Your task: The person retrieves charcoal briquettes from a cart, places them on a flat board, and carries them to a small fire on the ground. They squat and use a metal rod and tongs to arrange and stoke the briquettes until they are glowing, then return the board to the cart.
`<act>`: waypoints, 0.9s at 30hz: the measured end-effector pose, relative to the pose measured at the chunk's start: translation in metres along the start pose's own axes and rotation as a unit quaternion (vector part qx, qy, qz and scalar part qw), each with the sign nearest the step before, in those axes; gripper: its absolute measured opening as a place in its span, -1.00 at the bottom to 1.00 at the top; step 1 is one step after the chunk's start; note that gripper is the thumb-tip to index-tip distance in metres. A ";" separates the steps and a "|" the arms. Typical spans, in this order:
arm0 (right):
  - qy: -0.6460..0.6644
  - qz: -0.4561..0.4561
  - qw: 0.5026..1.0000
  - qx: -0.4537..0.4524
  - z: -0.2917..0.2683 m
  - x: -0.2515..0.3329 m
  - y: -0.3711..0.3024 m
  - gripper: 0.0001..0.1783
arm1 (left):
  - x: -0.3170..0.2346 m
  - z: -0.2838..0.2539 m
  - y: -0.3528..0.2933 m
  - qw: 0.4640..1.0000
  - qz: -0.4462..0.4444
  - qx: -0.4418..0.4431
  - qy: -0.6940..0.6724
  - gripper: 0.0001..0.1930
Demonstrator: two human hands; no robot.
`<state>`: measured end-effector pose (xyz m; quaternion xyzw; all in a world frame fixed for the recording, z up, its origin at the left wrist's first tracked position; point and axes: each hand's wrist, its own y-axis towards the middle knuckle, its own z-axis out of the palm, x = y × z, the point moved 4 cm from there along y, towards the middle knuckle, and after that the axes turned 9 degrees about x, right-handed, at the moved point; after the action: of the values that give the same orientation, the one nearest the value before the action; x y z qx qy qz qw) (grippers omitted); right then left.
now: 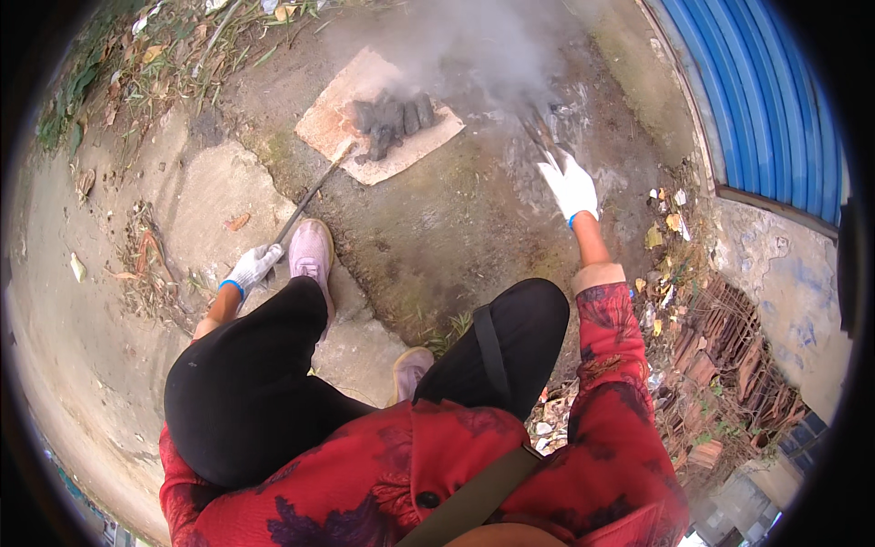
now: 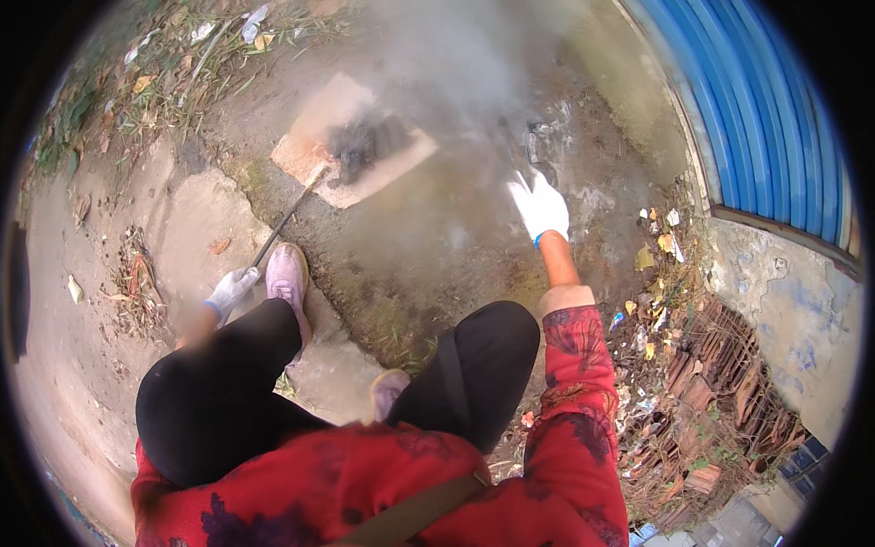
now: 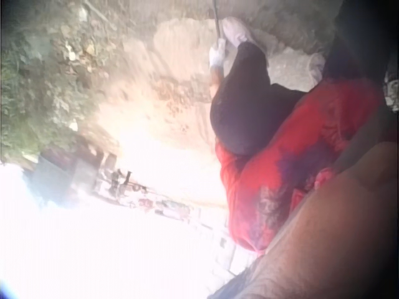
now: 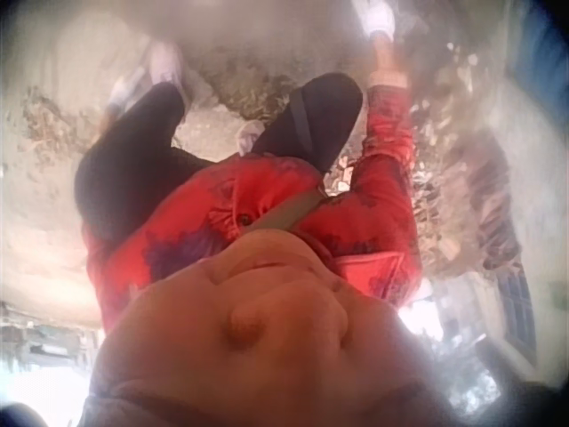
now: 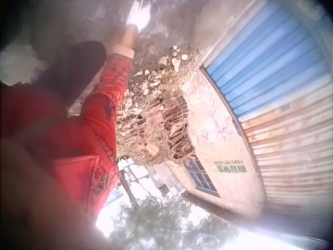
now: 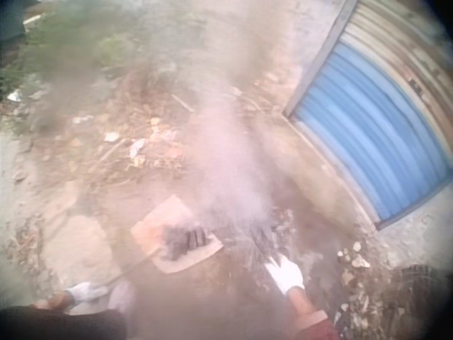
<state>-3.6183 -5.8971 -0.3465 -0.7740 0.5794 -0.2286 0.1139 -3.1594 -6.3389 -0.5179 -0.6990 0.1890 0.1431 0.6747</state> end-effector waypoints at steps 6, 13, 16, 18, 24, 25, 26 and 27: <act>0.352 0.241 0.903 0.054 -0.007 -0.095 0.075 -0.58 | -0.008 -0.004 -0.003 0.998 -0.002 -0.006 0.057 -0.54; -0.149 0.112 0.983 0.003 0.007 -0.031 0.105 -0.28 | -0.015 -0.003 -0.009 0.999 -0.016 0.000 0.049 -0.53; -0.171 0.063 0.983 -0.010 -0.002 -0.027 0.094 -0.26 | -0.014 -0.002 -0.010 0.999 -0.019 0.003 0.035 -0.53; -0.118 0.018 0.993 -0.020 -0.014 -0.031 0.089 -0.28 | -0.013 -0.001 -0.008 0.999 -0.004 -0.003 0.048 -0.54; 0.240 0.145 0.954 0.104 -0.012 -0.043 0.103 -0.36 | -0.011 -0.001 -0.008 0.999 0.012 -0.009 0.034 -0.53; 0.192 0.154 0.963 0.115 -0.008 -0.040 0.106 -0.36 | -0.012 -0.001 -0.008 0.999 0.022 -0.012 0.033 -0.52; 0.150 0.144 0.969 0.135 -0.006 -0.037 0.109 -0.35 | -0.011 -0.001 -0.009 0.999 0.020 -0.009 0.031 -0.51; -0.028 0.104 0.991 0.085 -0.010 -0.031 0.113 -0.34 | -0.011 0.000 -0.009 0.999 0.018 -0.007 0.028 -0.51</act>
<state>-3.7250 -5.9013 -0.3945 -0.7029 0.6322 -0.2419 0.2184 -3.1653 -6.3384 -0.5052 -0.7043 0.2192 0.1368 0.6613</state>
